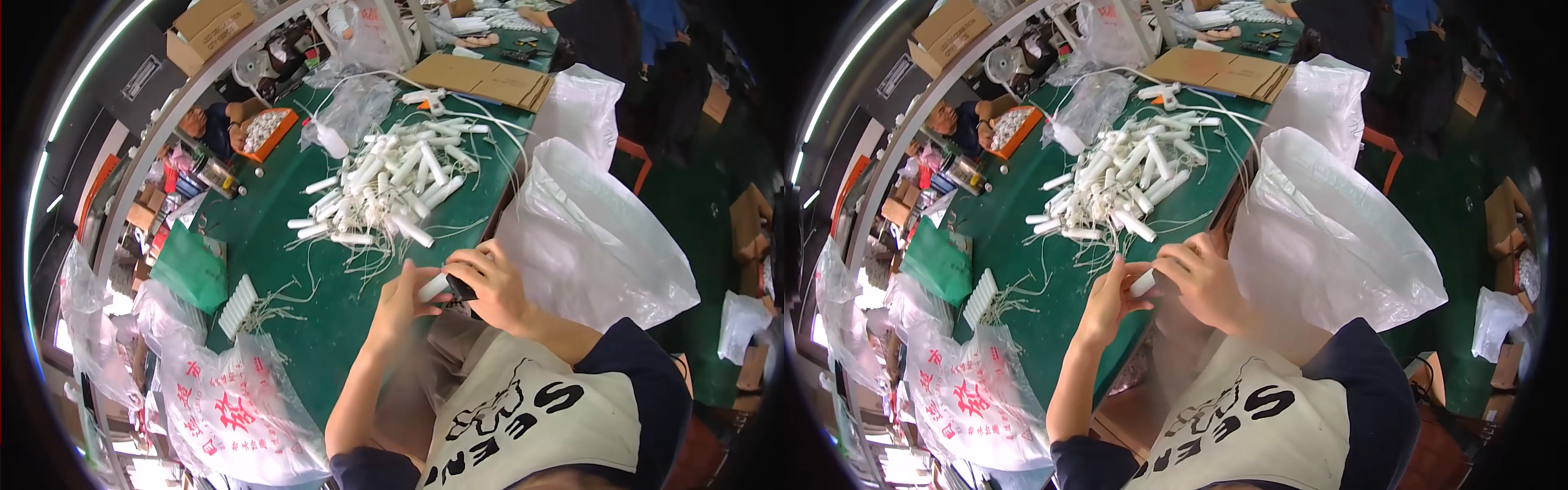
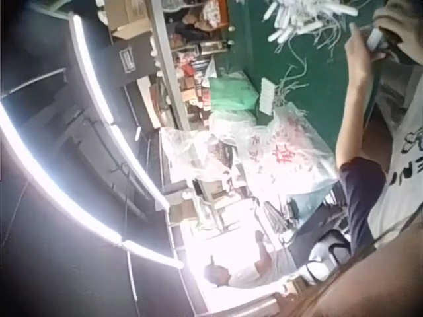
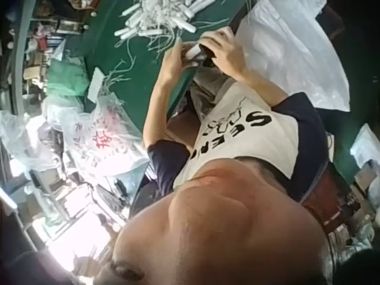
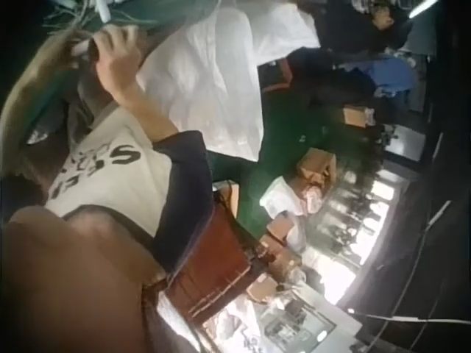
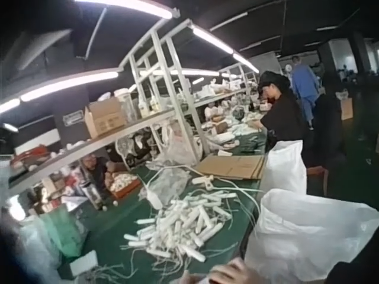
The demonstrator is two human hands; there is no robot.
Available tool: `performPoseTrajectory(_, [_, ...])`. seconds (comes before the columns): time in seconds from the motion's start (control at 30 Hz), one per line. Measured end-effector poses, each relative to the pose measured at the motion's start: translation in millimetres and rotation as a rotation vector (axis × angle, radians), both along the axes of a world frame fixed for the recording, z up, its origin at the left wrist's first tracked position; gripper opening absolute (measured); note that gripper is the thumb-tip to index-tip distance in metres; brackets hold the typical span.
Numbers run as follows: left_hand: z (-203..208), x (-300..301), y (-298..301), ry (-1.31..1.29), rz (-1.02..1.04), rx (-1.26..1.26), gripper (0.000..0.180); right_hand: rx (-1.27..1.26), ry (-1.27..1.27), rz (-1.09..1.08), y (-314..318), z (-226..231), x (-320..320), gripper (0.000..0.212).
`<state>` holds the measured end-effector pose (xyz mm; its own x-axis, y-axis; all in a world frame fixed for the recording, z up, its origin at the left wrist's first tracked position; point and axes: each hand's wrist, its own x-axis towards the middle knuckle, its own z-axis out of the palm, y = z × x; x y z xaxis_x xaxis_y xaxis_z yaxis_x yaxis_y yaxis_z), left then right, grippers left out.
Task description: Assembling small plastic tubes with wires and internal components on a production line.
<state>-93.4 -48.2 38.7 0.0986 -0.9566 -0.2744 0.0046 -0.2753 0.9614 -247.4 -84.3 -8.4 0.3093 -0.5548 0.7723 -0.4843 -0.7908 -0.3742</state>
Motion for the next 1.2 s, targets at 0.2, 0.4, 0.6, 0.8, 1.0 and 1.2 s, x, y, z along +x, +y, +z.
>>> performPoseTrajectory(0.2, [-7.6,11.9,-3.4,-0.044,-0.174,0.153,0.051,-0.013,0.0,0.094,0.2,7.8,-1.5,0.036])
performPoseTrajectory(0.4, [1.9,18.5,13.8,-0.036,-0.123,0.237,0.047,0.057,-0.138,0.07,-3.4,11.8,-2.8,0.037])
performPoseTrajectory(0.6, [1.3,15.1,21.1,0.152,-0.011,0.28,0.056,-0.09,0.003,0.162,8.1,10.4,5.9,0.035])
performPoseTrajectory(0.8, [-12.2,22.9,31.0,-0.029,-0.083,0.283,0.056,-0.118,0.01,0.167,7.7,22.5,4.2,0.034])
performPoseTrajectory(1.0, [7.4,27.4,51.4,-0.2,0.005,-0.217,0.035,0.51,-0.151,0.271,7.6,18.6,9.7,0.026])
performPoseTrajectory(1.2, [13.5,48.4,68.3,-0.278,0.043,-0.307,0.021,1.028,-0.203,0.631,22.1,27.9,40.9,0.023])
